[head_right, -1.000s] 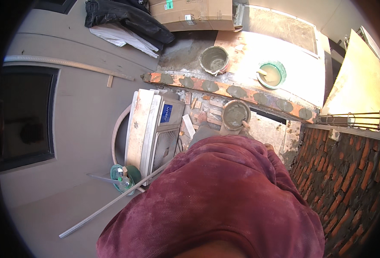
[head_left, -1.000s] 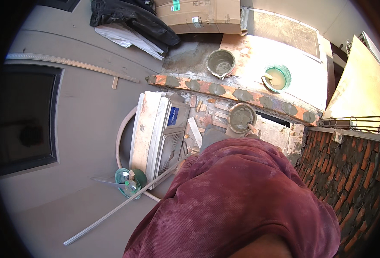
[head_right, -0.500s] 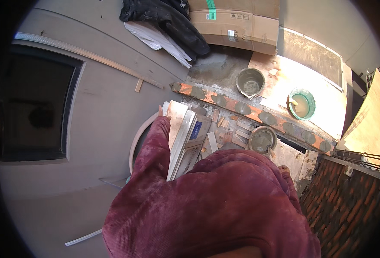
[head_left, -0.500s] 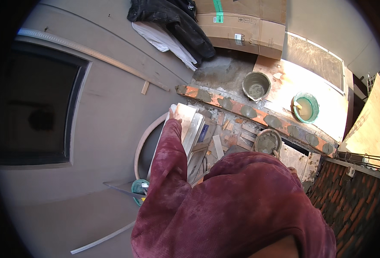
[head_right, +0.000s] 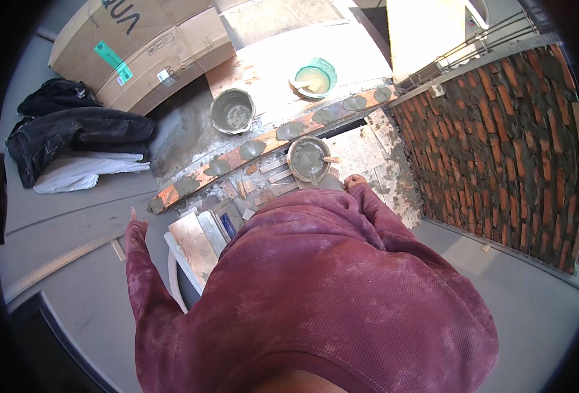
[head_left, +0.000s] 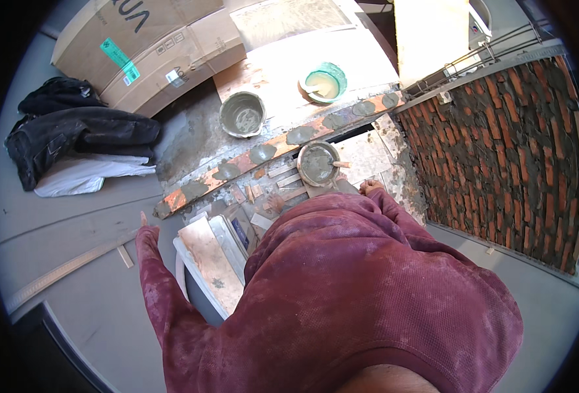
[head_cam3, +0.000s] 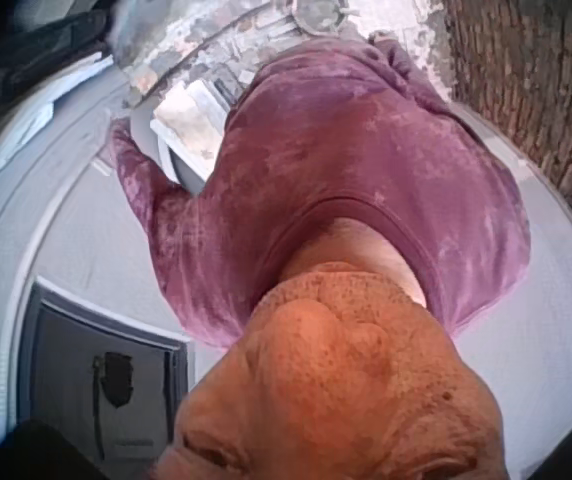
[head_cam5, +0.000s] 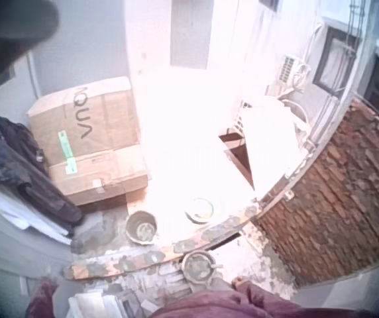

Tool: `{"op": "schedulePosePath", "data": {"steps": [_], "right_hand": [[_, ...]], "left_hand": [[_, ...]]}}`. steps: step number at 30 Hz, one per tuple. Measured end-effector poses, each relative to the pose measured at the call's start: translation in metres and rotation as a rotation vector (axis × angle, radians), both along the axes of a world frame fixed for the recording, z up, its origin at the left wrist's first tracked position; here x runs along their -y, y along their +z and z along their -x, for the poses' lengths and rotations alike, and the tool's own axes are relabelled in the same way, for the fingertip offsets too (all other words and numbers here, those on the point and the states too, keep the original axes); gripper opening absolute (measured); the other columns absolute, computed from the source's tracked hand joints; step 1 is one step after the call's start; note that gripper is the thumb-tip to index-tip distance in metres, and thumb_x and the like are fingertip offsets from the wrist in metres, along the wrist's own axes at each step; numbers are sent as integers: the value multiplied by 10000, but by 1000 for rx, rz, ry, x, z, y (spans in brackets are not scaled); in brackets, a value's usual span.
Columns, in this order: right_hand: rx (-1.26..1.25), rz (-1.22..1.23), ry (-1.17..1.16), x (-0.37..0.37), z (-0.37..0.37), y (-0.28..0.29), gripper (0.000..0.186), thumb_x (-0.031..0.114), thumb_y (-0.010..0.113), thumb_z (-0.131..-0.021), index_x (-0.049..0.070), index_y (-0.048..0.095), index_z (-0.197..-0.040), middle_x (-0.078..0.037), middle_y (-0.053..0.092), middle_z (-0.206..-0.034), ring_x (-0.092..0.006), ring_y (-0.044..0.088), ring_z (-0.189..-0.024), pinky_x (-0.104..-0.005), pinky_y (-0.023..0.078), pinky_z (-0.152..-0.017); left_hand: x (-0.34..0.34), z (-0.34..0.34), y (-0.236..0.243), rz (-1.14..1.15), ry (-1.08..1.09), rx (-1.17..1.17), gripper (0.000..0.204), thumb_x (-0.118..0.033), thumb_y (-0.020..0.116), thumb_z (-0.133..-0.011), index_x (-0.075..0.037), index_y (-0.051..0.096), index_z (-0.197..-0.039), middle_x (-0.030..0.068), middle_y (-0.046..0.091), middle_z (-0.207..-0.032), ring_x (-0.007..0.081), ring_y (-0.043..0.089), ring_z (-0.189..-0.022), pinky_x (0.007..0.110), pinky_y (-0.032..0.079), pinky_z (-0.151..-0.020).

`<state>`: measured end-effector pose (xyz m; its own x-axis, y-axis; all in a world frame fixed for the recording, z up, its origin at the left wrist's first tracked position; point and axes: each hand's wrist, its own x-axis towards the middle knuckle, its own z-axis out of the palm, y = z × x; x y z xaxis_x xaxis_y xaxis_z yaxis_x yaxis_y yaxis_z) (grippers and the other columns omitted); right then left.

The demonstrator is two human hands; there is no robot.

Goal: The person lays bricks along a ledge using mortar. They apply mortar with a trowel, place bricks onto the mortar, and use the trowel to scrape away excess material and level the bricks.

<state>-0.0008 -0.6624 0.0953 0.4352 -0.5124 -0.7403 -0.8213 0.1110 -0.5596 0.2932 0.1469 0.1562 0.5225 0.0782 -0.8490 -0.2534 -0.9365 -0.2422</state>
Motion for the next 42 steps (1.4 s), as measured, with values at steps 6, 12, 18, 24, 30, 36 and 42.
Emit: {"op": "schedulePosePath", "data": {"steps": [6,12,18,24,30,36,42], "right_hand": [[-235,198,448,3,27,19,249,284,722,-766,121,749,-952,-94,742,-900,-225,691,-868,-357,537,-823],[-206,328,645,10,34,4,244,287,708,-850,77,737,-970,-79,735,-871,-169,649,-782,-347,517,-711],[-322,155,298,58,86,-36,326,302,783,-848,14,720,-988,-71,722,-871,-150,632,-781,-304,527,-706],[-299,16,437,132,136,-35,344,316,771,-849,12,719,-1000,-89,725,-889,-169,645,-812,-317,529,-735],[-276,-83,501,195,153,-39,362,330,758,-849,10,717,-1012,-107,728,-907,-188,658,-843,-330,532,-765],[-249,-131,646,229,140,-68,380,344,746,-849,8,716,-1025,-124,731,-926,-207,672,-874,-342,535,-794],[-143,-142,845,237,80,-89,399,359,734,-850,6,714,-1037,-142,734,-944,-226,685,-905,-355,538,-824]], "left_hand": [[431,35,31,679,-279,364,888,-273,651,-911,-507,57,-1528,229,506,-1422,365,531,-1281,421,394,-1092],[597,97,117,1132,-381,-217,761,-420,583,-942,-306,165,-1568,169,582,-1353,381,589,-1187,476,455,-1001],[462,118,28,548,-370,-207,539,-335,530,-974,-189,406,-1478,158,597,-1334,324,588,-1204,428,473,-996],[290,222,-16,292,27,-112,363,-391,549,-954,-93,708,-1089,113,666,-1141,277,622,-1061,409,489,-903],[337,361,-99,377,480,227,314,-391,536,-972,-122,675,-1051,84,662,-976,211,611,-885,359,486,-741],[447,432,-139,827,771,407,282,-385,537,-982,-139,652,-1058,67,664,-877,165,604,-767,324,483,-631],[434,423,-122,750,1199,78,300,-364,566,-976,-135,646,-1154,74,679,-909,158,607,-767,317,477,-626]]}}
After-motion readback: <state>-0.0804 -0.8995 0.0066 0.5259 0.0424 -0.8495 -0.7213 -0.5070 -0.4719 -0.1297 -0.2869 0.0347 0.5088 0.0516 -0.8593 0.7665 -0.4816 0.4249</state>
